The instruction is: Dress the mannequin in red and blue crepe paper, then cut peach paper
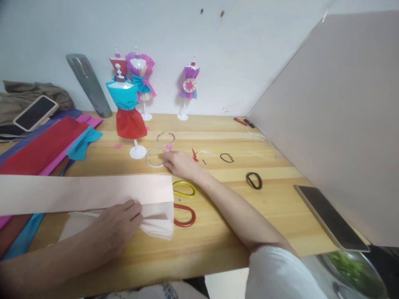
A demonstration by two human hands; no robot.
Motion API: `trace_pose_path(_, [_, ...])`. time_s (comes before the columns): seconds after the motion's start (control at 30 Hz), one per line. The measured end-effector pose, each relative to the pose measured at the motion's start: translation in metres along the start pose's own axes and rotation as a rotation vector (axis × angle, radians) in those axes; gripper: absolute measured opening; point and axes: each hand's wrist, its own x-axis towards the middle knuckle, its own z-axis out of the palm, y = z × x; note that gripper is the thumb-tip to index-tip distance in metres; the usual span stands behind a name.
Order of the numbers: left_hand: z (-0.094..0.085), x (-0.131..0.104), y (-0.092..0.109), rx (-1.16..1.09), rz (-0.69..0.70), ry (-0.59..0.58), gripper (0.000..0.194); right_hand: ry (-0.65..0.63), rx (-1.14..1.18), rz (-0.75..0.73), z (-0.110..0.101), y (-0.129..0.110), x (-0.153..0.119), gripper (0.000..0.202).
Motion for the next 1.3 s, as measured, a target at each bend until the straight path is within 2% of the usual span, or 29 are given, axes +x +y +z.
trace_pose_path(0.17, [0.006, 0.001, -0.001, 0.016, 0.015, 0.056, 0.022, 0.137, -0.011, 0.055, 0.003, 0.019, 0.005, 0.038])
trace_pose_path(0.37, [0.017, 0.000, -0.001, 0.060, 0.042, 0.165, 0.021, 0.067, -0.137, -0.008, 0.008, 0.035, 0.011, 0.042])
trace_pose_path(0.6, [0.023, 0.000, 0.000, 0.061, 0.022, 0.227, 0.020, 0.072, -0.065, 0.045, -0.009, 0.052, 0.005, 0.027])
trace_pose_path(0.7, [0.021, 0.000, -0.001, 0.058, 0.024, 0.227, 0.020, 0.091, -0.007, 0.028, -0.013, 0.058, 0.007, 0.032])
trace_pose_path(0.83, [0.020, 0.001, -0.002, 0.063, 0.027, 0.217, 0.020, 0.017, 0.087, -0.036, -0.015, 0.069, 0.009, 0.043])
trace_pose_path(0.93, [0.020, 0.001, -0.002, 0.073, 0.035, 0.226, 0.019, -0.055, 0.123, 0.002, -0.021, 0.083, 0.005, 0.033])
trace_pose_path(1.0, [0.021, 0.001, -0.002, 0.079, 0.040, 0.236, 0.020, -0.053, 0.134, 0.048, -0.026, 0.086, 0.002, 0.030])
trace_pose_path(1.1, [0.021, 0.001, -0.002, 0.077, 0.041, 0.231, 0.021, -0.063, 0.177, 0.042, -0.029, 0.078, 0.001, 0.037])
trace_pose_path(1.2, [0.022, 0.001, -0.002, 0.072, 0.042, 0.227, 0.021, -0.170, 0.221, 0.006, -0.030, 0.064, 0.001, 0.040])
trace_pose_path(1.3, [0.024, 0.001, -0.003, 0.075, 0.042, 0.256, 0.021, -0.300, 0.228, 0.056, -0.035, 0.063, -0.004, 0.034])
